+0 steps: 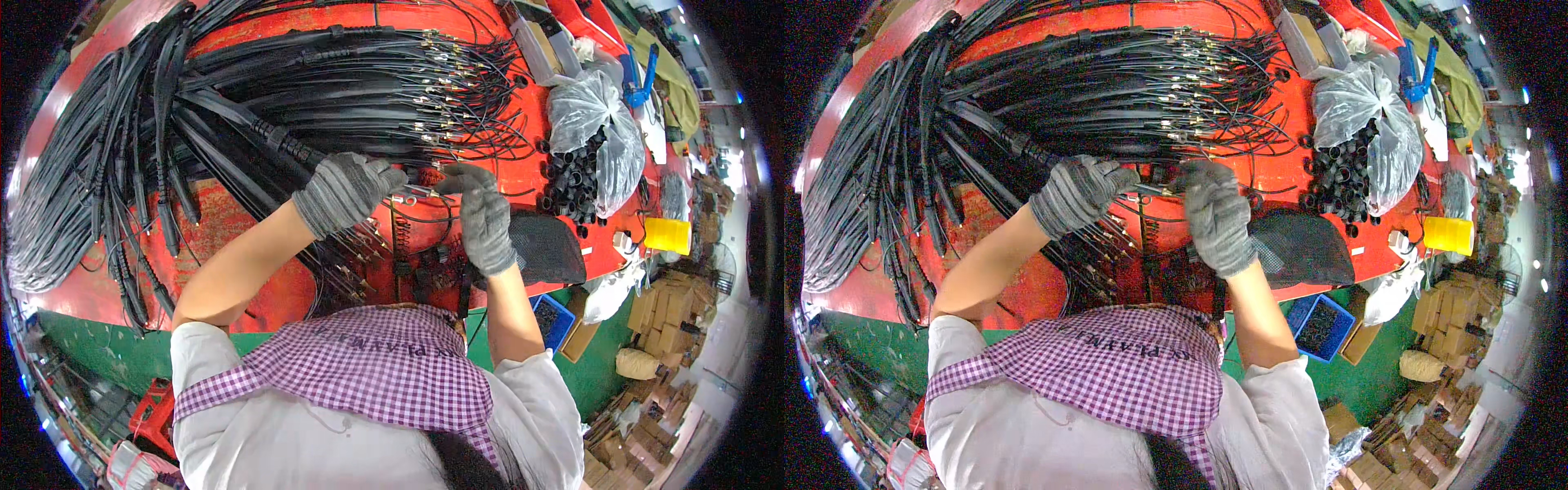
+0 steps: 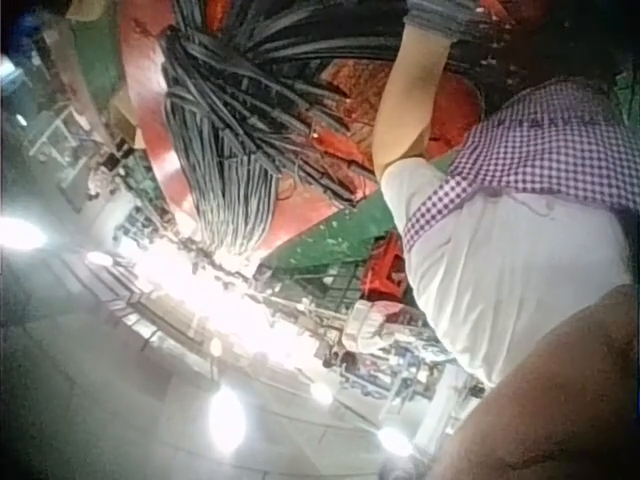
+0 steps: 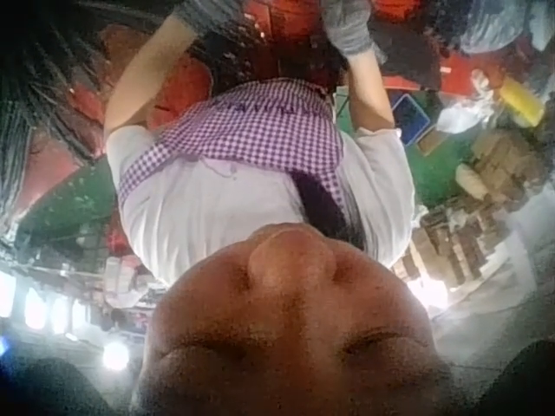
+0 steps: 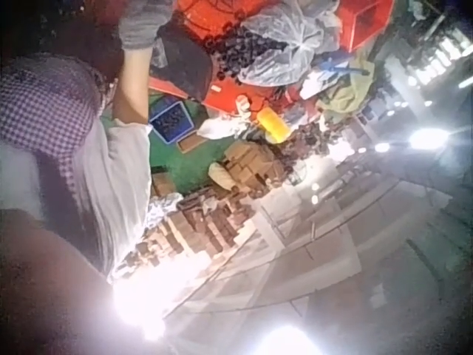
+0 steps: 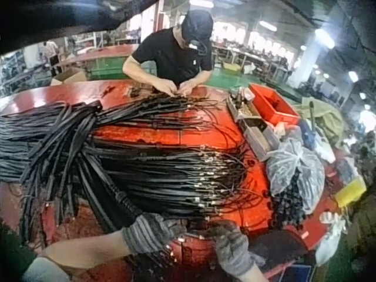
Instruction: The person assembles and organizes electronic cables with wire connectors by hand on a workbench.
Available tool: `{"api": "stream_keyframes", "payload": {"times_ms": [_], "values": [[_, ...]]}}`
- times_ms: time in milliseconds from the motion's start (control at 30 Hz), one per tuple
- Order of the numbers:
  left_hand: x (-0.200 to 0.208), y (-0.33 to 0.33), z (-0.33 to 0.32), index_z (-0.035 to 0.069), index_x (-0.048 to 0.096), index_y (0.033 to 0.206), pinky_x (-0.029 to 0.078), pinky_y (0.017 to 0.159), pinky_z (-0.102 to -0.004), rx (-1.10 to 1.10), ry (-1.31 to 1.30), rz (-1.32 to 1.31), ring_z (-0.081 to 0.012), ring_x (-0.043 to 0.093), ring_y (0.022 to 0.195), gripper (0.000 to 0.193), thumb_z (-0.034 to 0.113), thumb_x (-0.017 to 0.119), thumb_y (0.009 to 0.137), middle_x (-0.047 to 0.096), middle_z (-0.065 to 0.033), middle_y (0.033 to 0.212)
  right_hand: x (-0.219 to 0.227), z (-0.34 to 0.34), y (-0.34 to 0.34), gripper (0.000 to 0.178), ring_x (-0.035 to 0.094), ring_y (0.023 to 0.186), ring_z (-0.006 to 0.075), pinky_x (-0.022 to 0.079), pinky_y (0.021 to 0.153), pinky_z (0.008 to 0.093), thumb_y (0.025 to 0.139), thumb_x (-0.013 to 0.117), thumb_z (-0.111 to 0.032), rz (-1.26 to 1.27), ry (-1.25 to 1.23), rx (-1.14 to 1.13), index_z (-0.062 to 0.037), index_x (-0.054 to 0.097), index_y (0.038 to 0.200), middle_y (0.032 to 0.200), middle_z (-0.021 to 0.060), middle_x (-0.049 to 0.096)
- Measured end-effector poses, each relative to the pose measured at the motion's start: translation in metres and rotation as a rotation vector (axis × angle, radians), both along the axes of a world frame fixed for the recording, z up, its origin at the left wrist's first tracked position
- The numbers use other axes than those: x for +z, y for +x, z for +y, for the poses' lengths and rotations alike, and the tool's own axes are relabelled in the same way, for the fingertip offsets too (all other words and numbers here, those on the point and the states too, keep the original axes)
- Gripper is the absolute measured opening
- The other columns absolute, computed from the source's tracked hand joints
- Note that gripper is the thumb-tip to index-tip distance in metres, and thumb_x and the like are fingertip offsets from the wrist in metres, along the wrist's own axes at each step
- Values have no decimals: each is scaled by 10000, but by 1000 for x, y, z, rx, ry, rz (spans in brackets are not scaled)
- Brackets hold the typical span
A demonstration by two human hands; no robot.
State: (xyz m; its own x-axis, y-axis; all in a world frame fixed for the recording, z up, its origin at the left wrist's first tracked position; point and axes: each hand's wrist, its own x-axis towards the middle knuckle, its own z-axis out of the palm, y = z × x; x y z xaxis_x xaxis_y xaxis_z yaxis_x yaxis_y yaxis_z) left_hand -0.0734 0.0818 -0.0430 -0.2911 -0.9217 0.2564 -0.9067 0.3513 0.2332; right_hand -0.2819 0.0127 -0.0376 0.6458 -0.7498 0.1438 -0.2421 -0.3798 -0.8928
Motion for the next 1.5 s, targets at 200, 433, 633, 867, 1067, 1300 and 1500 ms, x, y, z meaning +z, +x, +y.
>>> {"api": "stream_keyframes", "payload": {"times_ms": [200, 433, 633, 867, 1067, 1300, 1500], "values": [[-3, 1, 0, 125, 581, 934, 476, 566, -354, -29, -59, 48, -242, 584, 657, 219, 184, 435, 782, 574, -76, 761, -7, -5, -1, 545, 543, 930, 203, 379, 860, 332, 910, 276, -452, 117, 106, -50, 15, 461, 1124, 974, 135, 584], [-4, 3, -2, 119, 581, 929, 476, 580, -358, -44, -45, 73, -240, 587, 675, 222, 176, 430, 776, 585, -81, 783, 3, -4, 1, 547, 543, 942, 219, 385, 857, 336, 907, 269, -461, 33, -57, 6, -4, 480, 1122, 967, 124, 591], [-7, 3, -3, 124, 583, 927, 477, 574, -356, -50, -54, 75, -233, 588, 664, 221, 181, 429, 779, 584, -74, 771, 18, -1, 5, 530, 538, 942, 194, 375, 853, 309, 915, 282, -422, 101, 135, -48, 30, 492, 1094, 966, 121, 600], [-3, 2, 0, 118, 577, 928, 473, 577, -355, -46, -103, 123, -243, 581, 658, 218, 181, 437, 774, 570, -75, 747, 11, -5, 3, 581, 551, 914, 223, 378, 853, 316, 900, 271, -476, 51, 46, 18, 25, 519, 1055, 953, 128, 593], [-4, 4, -1, 111, 567, 944, 468, 577, -356, -67, -19, 111, -244, 579, 659, 233, 193, 428, 776, 569, -77, 753, 22, -1, 8, 596, 533, 974, 238, 385, 860, 338, 897, 203, -479, 162, 12, 20, -11, 543, 1040, 987, 152, 587], [-3, 2, 0, 126, 561, 937, 462, 555, -351, -39, -32, 27, -230, 573, 635, 221, 194, 424, 778, 566, -71, 744, 12, -9, 5, 593, 537, 946, 215, 383, 858, 331, 906, 251, -475, 61, -23, 46, 34, 522, 1043, 986, 129, 577], [-4, 0, 2, 126, 557, 927, 460, 549, -351, -22, -75, 42, -232, 569, 632, 207, 189, 426, 780, 554, -69, 722, 26, 2, 13, 530, 532, 960, 197, 367, 865, 305, 915, 277, -430, -15, 28, 16, 0, 584, 957, 1028, 121, 572]]}}
